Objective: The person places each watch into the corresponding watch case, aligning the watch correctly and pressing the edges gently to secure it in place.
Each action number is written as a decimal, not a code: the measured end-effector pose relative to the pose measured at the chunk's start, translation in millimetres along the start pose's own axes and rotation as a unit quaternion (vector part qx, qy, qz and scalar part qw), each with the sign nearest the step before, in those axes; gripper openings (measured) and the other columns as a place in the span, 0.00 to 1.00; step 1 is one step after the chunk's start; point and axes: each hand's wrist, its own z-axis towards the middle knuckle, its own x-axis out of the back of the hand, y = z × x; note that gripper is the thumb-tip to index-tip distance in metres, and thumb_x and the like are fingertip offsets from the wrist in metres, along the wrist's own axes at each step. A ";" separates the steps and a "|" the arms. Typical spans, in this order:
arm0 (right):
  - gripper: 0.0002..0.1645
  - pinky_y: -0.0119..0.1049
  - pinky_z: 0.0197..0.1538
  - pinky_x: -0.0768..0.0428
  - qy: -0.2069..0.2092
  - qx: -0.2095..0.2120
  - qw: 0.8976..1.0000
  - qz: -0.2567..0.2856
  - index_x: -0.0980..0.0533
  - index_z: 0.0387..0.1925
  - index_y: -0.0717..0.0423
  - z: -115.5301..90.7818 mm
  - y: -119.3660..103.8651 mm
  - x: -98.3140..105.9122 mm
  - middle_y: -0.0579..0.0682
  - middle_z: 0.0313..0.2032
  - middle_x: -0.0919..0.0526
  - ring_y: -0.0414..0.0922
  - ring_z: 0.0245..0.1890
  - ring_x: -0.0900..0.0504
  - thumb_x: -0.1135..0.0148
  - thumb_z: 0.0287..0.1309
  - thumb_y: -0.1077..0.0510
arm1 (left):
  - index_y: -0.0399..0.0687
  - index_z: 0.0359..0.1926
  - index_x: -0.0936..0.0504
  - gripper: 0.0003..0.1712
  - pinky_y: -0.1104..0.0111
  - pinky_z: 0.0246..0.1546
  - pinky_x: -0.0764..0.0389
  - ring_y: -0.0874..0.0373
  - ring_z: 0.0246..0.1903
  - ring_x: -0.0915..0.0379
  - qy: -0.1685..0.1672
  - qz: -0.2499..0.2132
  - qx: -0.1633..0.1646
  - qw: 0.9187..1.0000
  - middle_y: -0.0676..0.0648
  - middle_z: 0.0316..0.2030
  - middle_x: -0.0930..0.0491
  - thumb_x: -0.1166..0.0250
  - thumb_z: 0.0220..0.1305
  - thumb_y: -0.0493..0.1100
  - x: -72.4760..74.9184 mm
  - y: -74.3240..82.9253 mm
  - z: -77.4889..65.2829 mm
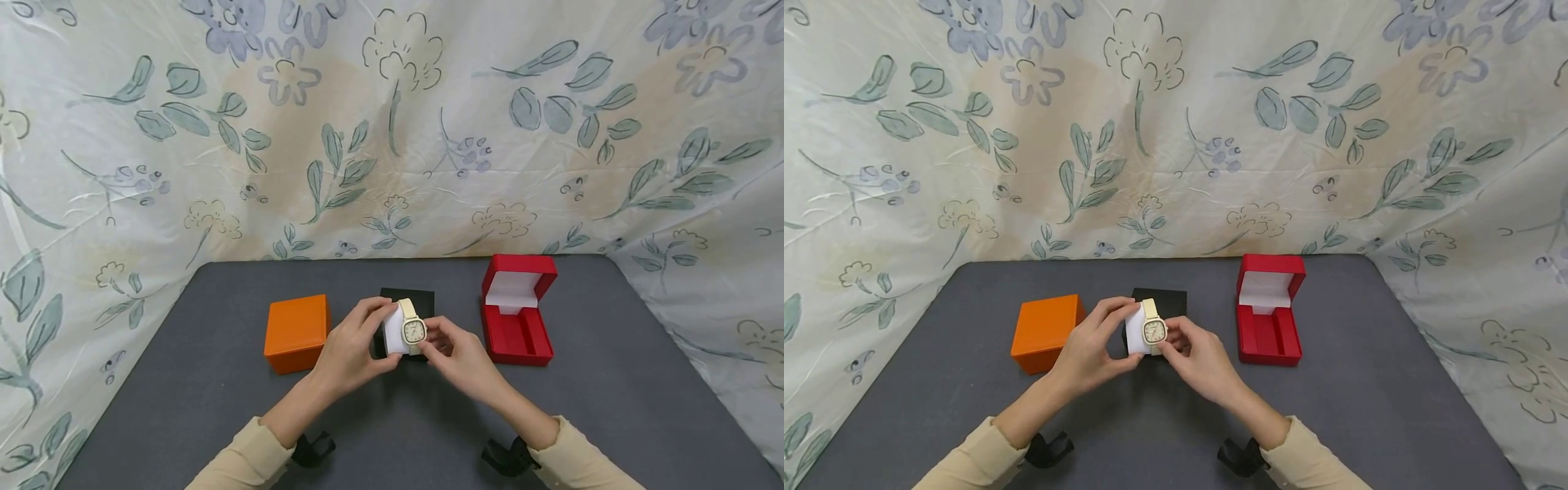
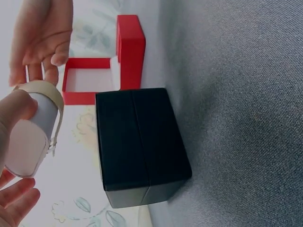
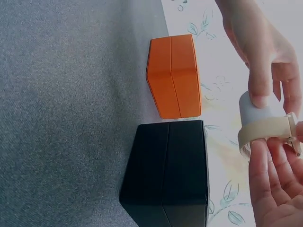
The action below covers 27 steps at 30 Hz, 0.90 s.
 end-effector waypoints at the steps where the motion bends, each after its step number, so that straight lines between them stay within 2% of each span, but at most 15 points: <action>1: 0.20 0.29 0.32 0.20 0.002 0.007 1.000 -0.004 0.28 0.47 0.52 -0.3 -0.3 -0.5 0.45 0.34 0.20 0.36 0.27 0.22 0.35 0.51 0.63 | 0.44 0.58 0.29 0.41 0.69 0.43 0.22 0.59 0.46 0.29 0.001 0.000 0.001 1.000 0.48 0.54 0.31 0.26 0.40 0.50 0.3 -0.2 0.1; 8: 0.26 0.27 0.32 0.21 0.030 0.047 0.997 -0.048 0.29 0.49 0.53 -0.6 -2.9 -2.1 0.42 0.29 0.23 0.33 0.26 0.24 0.32 0.47 0.65 | 0.43 0.58 0.29 0.41 0.68 0.44 0.22 0.57 0.47 0.28 -0.002 -0.006 -0.008 1.000 0.45 0.54 0.31 0.26 0.41 0.50 -1.0 -0.2 -0.3; 11: 0.27 0.28 0.33 0.21 0.027 0.054 0.997 -0.051 0.30 0.50 0.52 -0.1 -2.2 -1.0 0.42 0.30 0.23 0.33 0.27 0.23 0.31 0.46 0.64 | 0.43 0.58 0.29 0.41 0.68 0.43 0.21 0.57 0.46 0.28 -0.001 -0.007 -0.007 1.000 0.46 0.54 0.31 0.26 0.41 0.50 -1.5 -0.1 -0.4; 14: 0.30 0.31 0.35 0.20 0.011 0.065 0.997 -0.041 0.32 0.52 0.52 0.1 -0.2 1.3 0.43 0.35 0.22 0.35 0.31 0.22 0.31 0.47 0.64 | 0.44 0.58 0.29 0.41 0.69 0.43 0.22 0.57 0.47 0.28 -0.001 -0.014 -0.005 1.000 0.46 0.54 0.32 0.26 0.42 0.51 -1.1 0.1 0.1; 17: 0.36 0.36 0.37 0.19 -0.010 0.086 0.996 -0.035 0.35 0.57 0.50 0.2 3.2 4.4 0.45 0.43 0.24 0.38 0.38 0.22 0.30 0.46 0.63 | 0.44 0.59 0.30 0.41 0.69 0.44 0.22 0.58 0.47 0.29 -0.002 -0.026 -0.005 1.000 0.47 0.55 0.32 0.27 0.42 0.51 -0.5 0.3 0.7; 22: 0.51 0.43 0.44 0.20 -0.051 0.119 0.991 -0.028 0.45 0.67 0.48 1.1 11.2 11.1 0.48 0.57 0.33 0.45 0.51 0.27 0.29 0.43 0.63 | 0.43 0.59 0.30 0.41 0.68 0.44 0.22 0.57 0.48 0.29 -0.002 -0.043 -0.018 0.999 0.46 0.55 0.32 0.27 0.41 0.50 0.2 0.6 0.9; 27: 0.55 0.44 0.48 0.21 -0.097 0.127 0.987 -0.017 0.49 0.69 0.47 3.7 15.9 16.9 0.49 0.62 0.40 0.46 0.56 0.30 0.28 0.42 0.63 | 0.42 0.59 0.30 0.42 0.68 0.44 0.22 0.57 0.48 0.29 -0.010 -0.054 -0.032 0.998 0.45 0.55 0.33 0.26 0.41 0.49 0.5 2.0 -0.4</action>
